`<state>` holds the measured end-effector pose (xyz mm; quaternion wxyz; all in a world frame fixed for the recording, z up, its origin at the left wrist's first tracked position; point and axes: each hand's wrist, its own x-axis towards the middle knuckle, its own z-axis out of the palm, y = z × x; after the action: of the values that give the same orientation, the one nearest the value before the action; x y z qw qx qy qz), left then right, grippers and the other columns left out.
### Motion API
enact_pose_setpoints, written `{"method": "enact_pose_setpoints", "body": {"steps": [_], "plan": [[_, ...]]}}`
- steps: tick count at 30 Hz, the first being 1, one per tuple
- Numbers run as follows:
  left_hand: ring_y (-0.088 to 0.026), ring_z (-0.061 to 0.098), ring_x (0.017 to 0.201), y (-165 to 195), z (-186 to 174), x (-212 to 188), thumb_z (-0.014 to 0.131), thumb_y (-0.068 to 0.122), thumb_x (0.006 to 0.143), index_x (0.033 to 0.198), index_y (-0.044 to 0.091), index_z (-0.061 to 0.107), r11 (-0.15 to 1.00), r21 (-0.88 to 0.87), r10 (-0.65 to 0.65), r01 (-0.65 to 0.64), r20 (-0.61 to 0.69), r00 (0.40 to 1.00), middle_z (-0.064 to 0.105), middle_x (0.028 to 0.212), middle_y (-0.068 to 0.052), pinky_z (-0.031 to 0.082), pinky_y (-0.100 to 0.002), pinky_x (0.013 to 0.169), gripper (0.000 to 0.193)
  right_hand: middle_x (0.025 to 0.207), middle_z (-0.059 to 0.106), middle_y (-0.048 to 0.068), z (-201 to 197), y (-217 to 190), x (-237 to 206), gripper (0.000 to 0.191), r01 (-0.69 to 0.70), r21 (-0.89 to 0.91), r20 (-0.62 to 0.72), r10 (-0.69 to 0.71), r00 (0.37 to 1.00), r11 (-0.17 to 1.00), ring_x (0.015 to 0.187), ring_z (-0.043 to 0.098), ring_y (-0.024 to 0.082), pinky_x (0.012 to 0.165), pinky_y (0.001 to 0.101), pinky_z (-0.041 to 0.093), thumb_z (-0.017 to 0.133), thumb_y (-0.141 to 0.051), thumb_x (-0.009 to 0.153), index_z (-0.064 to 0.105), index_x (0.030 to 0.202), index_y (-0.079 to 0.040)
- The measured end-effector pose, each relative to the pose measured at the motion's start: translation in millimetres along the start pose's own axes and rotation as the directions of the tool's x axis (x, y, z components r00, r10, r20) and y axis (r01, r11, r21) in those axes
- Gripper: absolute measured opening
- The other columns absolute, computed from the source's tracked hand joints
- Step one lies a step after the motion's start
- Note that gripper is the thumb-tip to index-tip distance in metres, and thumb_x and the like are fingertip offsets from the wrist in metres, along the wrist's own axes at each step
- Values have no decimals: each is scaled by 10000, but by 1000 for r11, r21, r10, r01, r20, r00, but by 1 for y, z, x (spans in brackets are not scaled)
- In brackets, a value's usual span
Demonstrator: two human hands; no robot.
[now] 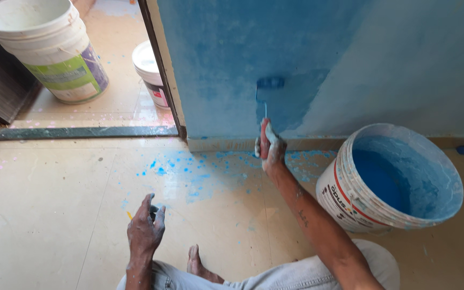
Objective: The person sits on the tiled floor and uses a small paint roller to apply blue paint to the lower section of an interior wall, at times reaching up to roll higher patches and reloading the roller from a bucket of blue paint beside them.
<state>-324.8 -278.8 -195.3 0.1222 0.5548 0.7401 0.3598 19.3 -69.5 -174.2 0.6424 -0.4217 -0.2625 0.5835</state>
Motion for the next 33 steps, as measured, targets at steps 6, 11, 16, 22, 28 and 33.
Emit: {"method": "enact_pose_setpoints", "body": {"steps": [6,11,16,22,28,33], "plan": [[-324,741,779,2,-1,0,720,214,891,1376,104,596,999,5,-38,38,25,999,758,923,-155,575,-443,728,512,649,593,36,-4,3,-4,407,-30,-28,-42,29,999,999,466,548,153,393,317,396,676,-448,928,705,1148,-107],[-313,749,778,1,0,2,710,207,901,1386,98,580,999,25,-41,40,53,998,759,934,-160,577,-448,722,514,655,598,58,-8,11,-18,407,-71,-39,-111,67,992,997,470,558,176,390,332,398,698,-426,951,667,1105,-50],[-307,750,788,-2,1,1,709,200,892,1384,93,577,1000,-11,-9,9,22,1000,756,955,-164,585,-443,723,520,652,617,49,-7,4,-6,423,-19,-30,-29,18,999,999,460,565,158,386,310,416,693,-444,908,703,1134,-86],[-313,744,777,0,0,1,712,209,900,1385,98,578,999,24,-35,34,35,999,758,925,-162,578,-447,734,516,685,628,62,-27,29,-17,384,-40,-103,-65,34,997,994,502,594,165,391,317,429,682,-436,958,624,1047,-68],[-311,747,781,-2,1,0,714,212,897,1383,102,579,999,14,-32,31,38,999,756,934,-163,581,-445,736,516,668,614,49,-59,78,-65,412,-227,-112,-60,222,973,967,489,578,172,392,316,414,662,-480,923,637,998,-76],[-310,751,801,-4,1,-1,714,202,897,1375,85,585,1000,27,9,-10,27,1000,760,955,-161,582,-450,734,508,671,619,62,-64,102,-82,423,-328,-65,-110,320,941,943,499,576,173,417,312,421,695,-505,908,631,989,-95]]}}
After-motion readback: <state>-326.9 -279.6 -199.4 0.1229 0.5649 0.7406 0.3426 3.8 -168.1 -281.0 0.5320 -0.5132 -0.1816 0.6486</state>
